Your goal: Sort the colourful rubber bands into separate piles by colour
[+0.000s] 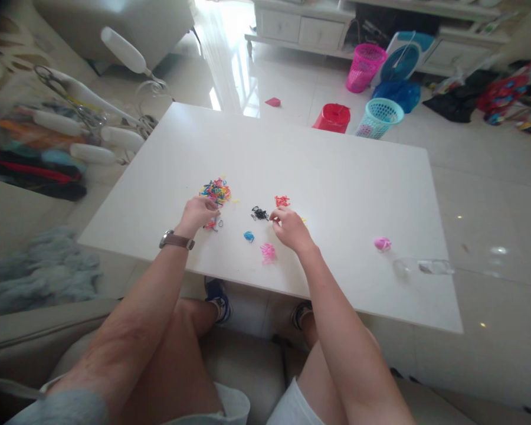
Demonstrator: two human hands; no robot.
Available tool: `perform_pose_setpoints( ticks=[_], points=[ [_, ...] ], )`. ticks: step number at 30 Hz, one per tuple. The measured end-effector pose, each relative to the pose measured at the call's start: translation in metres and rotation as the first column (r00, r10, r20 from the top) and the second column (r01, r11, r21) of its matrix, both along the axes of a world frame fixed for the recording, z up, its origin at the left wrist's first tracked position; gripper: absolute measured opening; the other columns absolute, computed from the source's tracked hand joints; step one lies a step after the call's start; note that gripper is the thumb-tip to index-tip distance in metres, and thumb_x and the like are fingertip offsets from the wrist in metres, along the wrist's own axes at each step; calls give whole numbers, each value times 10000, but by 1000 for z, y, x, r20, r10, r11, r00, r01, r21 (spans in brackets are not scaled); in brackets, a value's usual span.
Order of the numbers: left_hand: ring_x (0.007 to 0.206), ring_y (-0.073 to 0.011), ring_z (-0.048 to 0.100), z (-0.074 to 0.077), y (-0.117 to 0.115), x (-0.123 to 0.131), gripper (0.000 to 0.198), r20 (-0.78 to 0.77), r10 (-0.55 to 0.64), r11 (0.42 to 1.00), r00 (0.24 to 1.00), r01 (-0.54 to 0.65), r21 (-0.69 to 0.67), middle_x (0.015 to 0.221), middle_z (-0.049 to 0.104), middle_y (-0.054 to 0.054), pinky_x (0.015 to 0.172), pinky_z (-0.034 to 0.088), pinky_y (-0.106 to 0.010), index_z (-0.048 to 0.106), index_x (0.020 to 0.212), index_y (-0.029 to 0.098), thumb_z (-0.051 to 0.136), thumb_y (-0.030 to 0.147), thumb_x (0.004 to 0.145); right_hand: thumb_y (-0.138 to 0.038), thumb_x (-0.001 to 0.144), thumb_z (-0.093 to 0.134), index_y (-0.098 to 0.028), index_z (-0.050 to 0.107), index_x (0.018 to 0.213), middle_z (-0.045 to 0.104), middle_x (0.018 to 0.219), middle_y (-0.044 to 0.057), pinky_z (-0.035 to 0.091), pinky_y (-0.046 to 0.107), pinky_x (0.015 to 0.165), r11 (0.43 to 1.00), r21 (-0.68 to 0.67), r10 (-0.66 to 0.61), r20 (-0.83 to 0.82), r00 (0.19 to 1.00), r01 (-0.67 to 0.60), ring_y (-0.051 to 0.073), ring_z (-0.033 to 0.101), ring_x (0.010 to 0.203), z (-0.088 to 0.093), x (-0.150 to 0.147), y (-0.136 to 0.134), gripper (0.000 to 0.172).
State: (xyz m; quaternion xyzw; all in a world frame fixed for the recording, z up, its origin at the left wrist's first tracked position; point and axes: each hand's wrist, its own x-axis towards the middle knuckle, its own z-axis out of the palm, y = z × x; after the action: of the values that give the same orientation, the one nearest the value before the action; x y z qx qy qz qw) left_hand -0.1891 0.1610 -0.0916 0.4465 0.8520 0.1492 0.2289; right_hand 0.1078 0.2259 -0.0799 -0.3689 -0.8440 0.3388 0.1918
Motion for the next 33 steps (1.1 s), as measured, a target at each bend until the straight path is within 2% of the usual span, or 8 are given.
perform_pose_setpoints(
  ticks=[5, 11, 15, 18, 21, 24, 29, 33],
  points=[
    [790, -223, 737, -7, -2, 5, 131, 67, -33, 985, 997, 44, -170, 758, 769, -66, 782, 558, -290, 793, 819, 172, 776, 149, 691, -50, 858, 530, -194, 703, 872, 678, 952, 62, 523, 314, 808, 1000, -13, 0, 8, 1000, 0, 184, 655, 845, 0, -1, 0, 226],
    [907, -240, 744, -13, -1, 9, 104, 21, -97, 968, 995, 99, -229, 817, 784, -88, 882, 549, -305, 776, 772, 187, 776, 131, 685, -57, 864, 527, -188, 701, 866, 677, 951, 64, 517, 310, 805, 1000, -5, 4, 14, 1000, -4, 181, 655, 842, 0, -1, -1, 218],
    [881, -243, 731, -12, 1, 10, 91, 19, -102, 973, 995, 104, -206, 802, 772, -99, 827, 542, -305, 737, 695, 188, 764, 103, 679, -60, 863, 528, -189, 702, 862, 676, 938, 62, 517, 306, 796, 1000, -2, -2, 20, 1000, 2, 181, 655, 836, 0, 0, 0, 217],
    [764, -215, 693, -5, 2, 16, 74, 175, -109, 986, 979, 129, -104, 729, 739, -72, 739, 524, -297, 723, 647, 176, 785, 153, 680, -62, 864, 533, -194, 699, 855, 685, 939, 61, 521, 303, 791, 1000, -6, -9, 30, 1000, 9, 181, 658, 842, 1, 0, -1, 212],
    [661, -160, 613, 4, 5, 31, 134, 434, -163, 986, 886, 155, 55, 718, 715, -38, 642, 476, -274, 769, 725, 168, 792, 300, 728, -104, 884, 566, -199, 693, 848, 712, 905, 52, 531, 305, 784, 999, -37, -11, 16, 1000, 12, 180, 669, 828, 3, -5, -5, 162],
    [666, -139, 582, 8, 10, 52, 197, 603, -182, 982, 776, 114, 150, 725, 704, -34, 627, 438, -264, 781, 759, 162, 803, 354, 725, -209, 886, 661, -205, 691, 883, 746, 880, 44, 557, 307, 772, 989, -144, -42, -53, 998, 34, 182, 699, 817, 4, -14, -11, 30],
    [694, -135, 580, 3, 18, 75, 255, 742, -188, 975, 644, 29, 222, 718, 704, -42, 685, 443, -276, 765, 749, 152, 843, 387, 688, -258, 840, 721, -218, 686, 915, 775, 862, 36, 585, 324, 793, 956, -258, -184, -149, 972, 141, 187, 739, 808, 0, -26, -17, 92],
    [691, -133, 570, 3, 20, 83, 275, 773, -213, 971, 597, 45, 233, 717, 706, -48, 691, 441, -279, 766, 748, 145, 850, 398, 681, -287, 840, 698, -214, 676, 851, 763, 798, 31, 590, 327, 757, 934, -301, -266, -227, 937, 192, 199, 750, 754, -5, -28, -15, 77]
  ],
)
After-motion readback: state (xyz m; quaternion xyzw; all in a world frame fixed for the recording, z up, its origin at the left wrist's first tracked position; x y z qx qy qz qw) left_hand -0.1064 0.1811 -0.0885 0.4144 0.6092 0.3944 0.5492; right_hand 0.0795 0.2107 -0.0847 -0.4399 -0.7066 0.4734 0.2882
